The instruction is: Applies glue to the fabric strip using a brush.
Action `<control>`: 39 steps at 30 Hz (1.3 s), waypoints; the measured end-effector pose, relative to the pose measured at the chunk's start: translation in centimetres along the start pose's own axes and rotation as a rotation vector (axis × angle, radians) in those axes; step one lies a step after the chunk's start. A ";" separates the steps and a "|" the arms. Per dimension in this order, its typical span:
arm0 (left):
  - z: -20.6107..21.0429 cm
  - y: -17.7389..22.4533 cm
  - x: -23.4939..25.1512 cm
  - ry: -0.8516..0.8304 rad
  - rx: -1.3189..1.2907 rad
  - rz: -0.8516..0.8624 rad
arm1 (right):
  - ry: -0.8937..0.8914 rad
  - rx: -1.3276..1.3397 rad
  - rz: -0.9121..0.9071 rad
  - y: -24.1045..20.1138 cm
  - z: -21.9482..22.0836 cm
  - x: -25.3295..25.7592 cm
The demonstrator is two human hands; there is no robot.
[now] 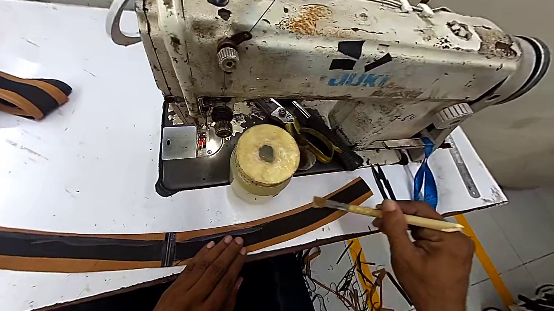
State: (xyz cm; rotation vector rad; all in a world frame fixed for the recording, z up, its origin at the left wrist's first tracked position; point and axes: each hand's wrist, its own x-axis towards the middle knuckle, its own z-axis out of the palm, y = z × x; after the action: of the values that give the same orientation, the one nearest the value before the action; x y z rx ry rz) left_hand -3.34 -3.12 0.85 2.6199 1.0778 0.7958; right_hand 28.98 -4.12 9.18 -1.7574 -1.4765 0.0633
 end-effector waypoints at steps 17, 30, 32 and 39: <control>0.0 -0.4 -0.1 -0.048 0.007 0.004 | 0.019 -0.083 -0.083 2.0 -0.8 2.0; 0.0 -0.6 -0.1 -0.065 0.010 0.012 | 0.072 -0.224 -0.066 4.2 -1.9 4.1; -0.2 -0.6 -0.2 -0.075 0.012 0.011 | 0.073 -0.279 -0.081 4.1 -2.3 4.3; -0.5 0.7 1.2 -0.059 0.077 -0.011 | 0.080 -0.177 -0.075 4.7 -2.6 3.5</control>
State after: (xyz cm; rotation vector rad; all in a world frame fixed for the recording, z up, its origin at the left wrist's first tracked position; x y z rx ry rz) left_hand -2.55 -2.80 2.02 2.6803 1.1275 0.6839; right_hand 35.16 -2.51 9.61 -1.8198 -1.5265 -0.1804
